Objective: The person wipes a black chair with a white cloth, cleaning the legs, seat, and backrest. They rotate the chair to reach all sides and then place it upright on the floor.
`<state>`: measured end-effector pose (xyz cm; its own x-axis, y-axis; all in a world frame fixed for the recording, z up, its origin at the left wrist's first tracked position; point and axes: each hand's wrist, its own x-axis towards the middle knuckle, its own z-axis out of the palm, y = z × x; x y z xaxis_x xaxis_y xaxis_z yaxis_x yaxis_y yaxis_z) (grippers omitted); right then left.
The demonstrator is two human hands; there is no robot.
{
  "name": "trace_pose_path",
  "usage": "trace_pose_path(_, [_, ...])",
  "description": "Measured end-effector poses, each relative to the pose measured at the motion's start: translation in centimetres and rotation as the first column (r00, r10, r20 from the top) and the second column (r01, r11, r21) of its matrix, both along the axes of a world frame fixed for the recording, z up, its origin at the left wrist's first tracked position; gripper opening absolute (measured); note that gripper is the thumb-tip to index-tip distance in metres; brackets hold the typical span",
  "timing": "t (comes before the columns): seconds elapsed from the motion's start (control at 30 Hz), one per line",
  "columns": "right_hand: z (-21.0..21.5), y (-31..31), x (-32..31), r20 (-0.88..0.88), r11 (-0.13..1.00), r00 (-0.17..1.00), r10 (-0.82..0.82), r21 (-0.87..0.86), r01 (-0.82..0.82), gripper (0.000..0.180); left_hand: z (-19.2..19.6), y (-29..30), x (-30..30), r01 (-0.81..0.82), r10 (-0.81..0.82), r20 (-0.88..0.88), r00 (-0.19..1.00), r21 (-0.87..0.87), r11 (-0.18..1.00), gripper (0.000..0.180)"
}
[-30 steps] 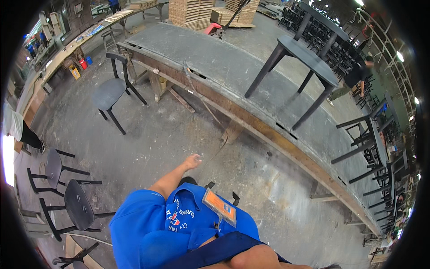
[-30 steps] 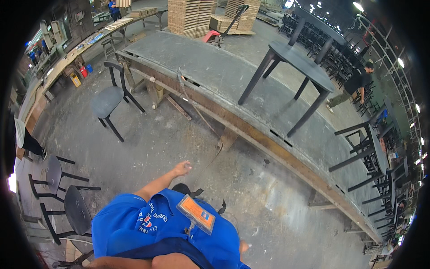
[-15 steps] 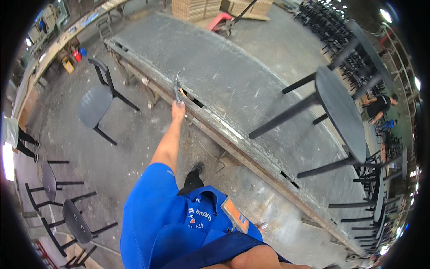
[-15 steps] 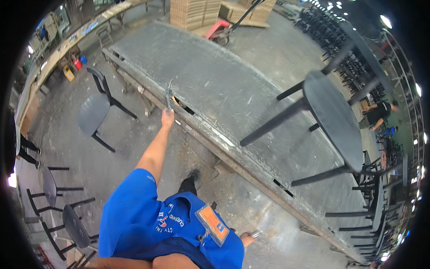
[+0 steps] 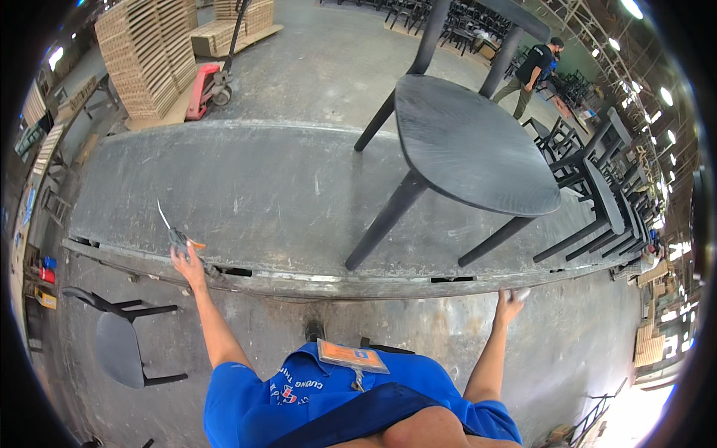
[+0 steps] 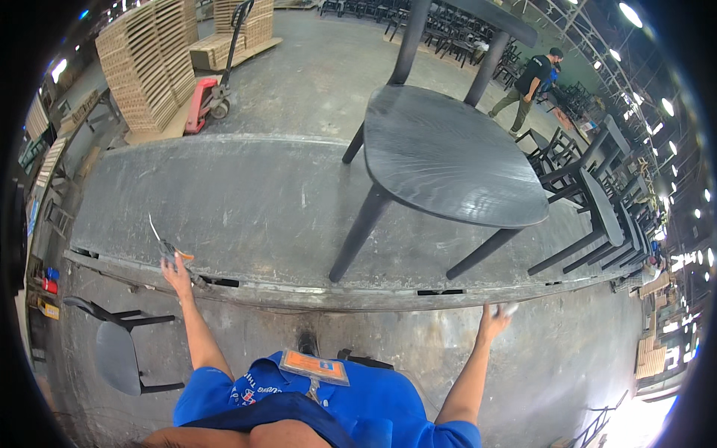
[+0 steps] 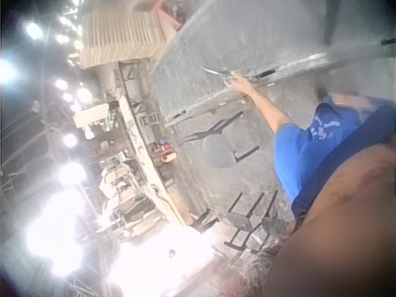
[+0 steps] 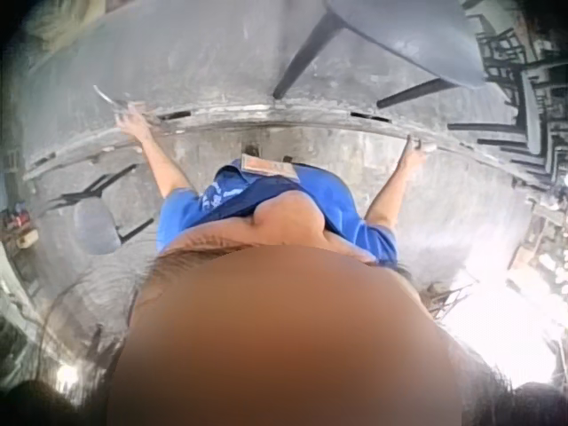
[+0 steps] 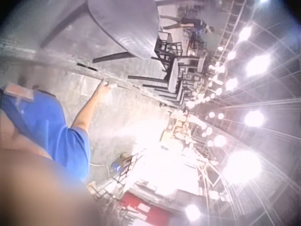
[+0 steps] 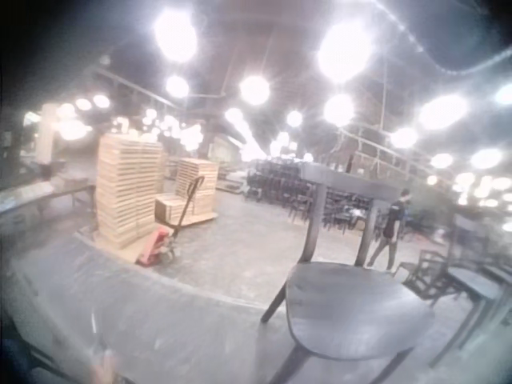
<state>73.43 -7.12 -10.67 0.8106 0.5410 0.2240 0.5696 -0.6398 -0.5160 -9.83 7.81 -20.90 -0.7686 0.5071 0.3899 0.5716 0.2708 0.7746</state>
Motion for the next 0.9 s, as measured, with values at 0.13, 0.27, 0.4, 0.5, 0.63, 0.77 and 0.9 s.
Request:
trace_pose_path(0.13, [7.5,11.2,0.6,0.137,0.967,0.979,0.148,0.185,-0.172,0.080,13.4,-1.1,7.2,0.372,-0.783,0.391,0.484,0.717,0.589,0.052])
trace_pose_path(0.27, [10.4,19.0,1.2,0.251,0.872,0.930,0.268,0.346,-0.345,0.077,25.9,-6.0,21.5,0.893,-0.868,0.408,0.284,0.216,0.394,0.054])
trace_pose_path(0.4, [9.5,21.8,1.3,0.063,0.732,0.915,0.398,0.580,-0.358,0.052,33.7,-11.4,31.7,0.884,-0.971,0.136,0.194,-0.454,0.112,0.066])
trace_pose_path(0.5, [8.6,21.8,1.7,0.078,0.672,0.879,0.471,0.613,-0.415,0.044,38.3,-8.2,34.9,0.752,-0.924,-0.291,0.247,-0.544,0.373,0.068])
trace_pose_path(0.63, [7.0,20.9,2.3,0.276,0.625,0.815,0.510,0.532,-0.571,0.058,48.5,0.9,37.7,0.555,-0.559,-0.256,0.789,-0.094,0.826,0.051])
trace_pose_path(0.77, [5.6,21.1,2.5,-0.107,0.651,0.743,0.660,0.575,-0.496,0.053,54.5,3.0,46.2,0.647,-0.750,-0.224,0.622,-0.393,0.654,0.063])
trace_pose_path(0.9, [7.0,22.0,0.7,-0.375,0.608,0.564,0.736,0.732,-0.308,0.046,52.2,-1.6,51.0,0.864,-0.986,0.169,0.006,-0.497,-0.080,0.063])
